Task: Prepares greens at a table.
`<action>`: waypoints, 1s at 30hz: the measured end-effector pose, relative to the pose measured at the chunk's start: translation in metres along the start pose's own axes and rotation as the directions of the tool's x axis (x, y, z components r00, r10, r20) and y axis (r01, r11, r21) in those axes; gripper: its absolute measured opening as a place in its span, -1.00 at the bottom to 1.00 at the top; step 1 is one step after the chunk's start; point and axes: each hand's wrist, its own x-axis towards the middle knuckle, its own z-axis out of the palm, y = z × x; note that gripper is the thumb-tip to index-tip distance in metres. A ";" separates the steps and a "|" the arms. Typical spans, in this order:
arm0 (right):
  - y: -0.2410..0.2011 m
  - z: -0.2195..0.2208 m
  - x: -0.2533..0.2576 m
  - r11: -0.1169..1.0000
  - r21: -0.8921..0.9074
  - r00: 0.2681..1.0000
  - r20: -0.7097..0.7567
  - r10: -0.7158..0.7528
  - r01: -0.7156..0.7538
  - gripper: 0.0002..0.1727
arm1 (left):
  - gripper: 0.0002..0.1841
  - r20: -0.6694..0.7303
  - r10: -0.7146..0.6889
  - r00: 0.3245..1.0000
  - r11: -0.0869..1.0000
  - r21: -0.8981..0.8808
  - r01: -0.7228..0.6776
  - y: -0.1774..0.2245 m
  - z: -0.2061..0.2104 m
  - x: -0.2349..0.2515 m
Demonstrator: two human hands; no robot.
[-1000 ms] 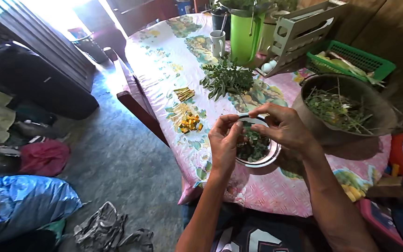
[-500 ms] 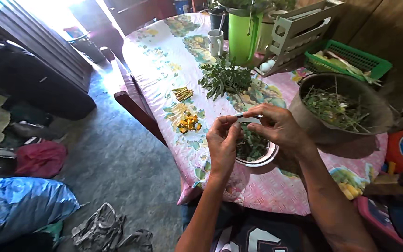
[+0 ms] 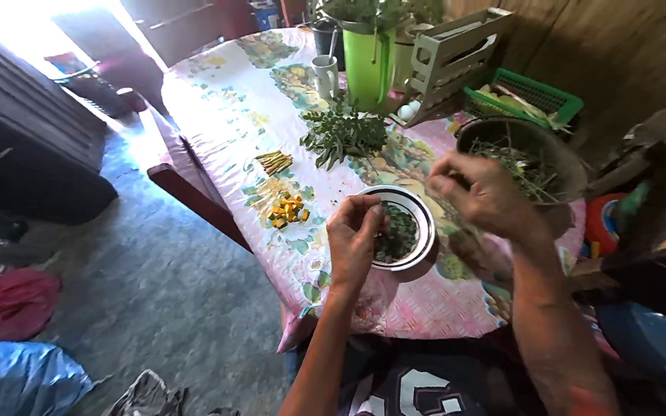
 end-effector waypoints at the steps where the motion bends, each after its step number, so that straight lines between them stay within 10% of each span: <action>1: 0.004 -0.020 0.002 0.998 -0.057 0.999 -0.038 0.012 -0.014 -0.80 | -0.85 0.005 -0.008 1.000 1.000 0.016 0.008 -0.004 -0.001 0.000; 5: 0.001 -0.058 -0.006 0.990 -0.128 0.997 -0.057 0.055 -0.062 -0.79 | -0.83 0.080 -0.071 0.994 0.986 -0.148 0.082 -0.004 0.002 -0.001; 18: -0.035 0.025 -0.011 0.989 -0.006 0.987 0.063 -0.150 0.151 -0.91 | -0.85 0.170 -0.012 0.985 0.954 -0.293 0.063 0.023 0.016 -0.016; 24: -0.017 -0.035 -0.008 0.939 -0.337 0.994 0.048 0.095 -0.073 -0.73 | -0.81 0.146 0.062 0.987 0.944 0.313 -0.105 0.007 0.006 -0.004; 30: 0.050 -0.092 0.037 0.728 -0.371 0.796 -0.056 0.602 -0.577 -0.37 | -0.71 0.161 0.006 0.987 0.794 0.599 -0.102 0.001 0.005 -0.002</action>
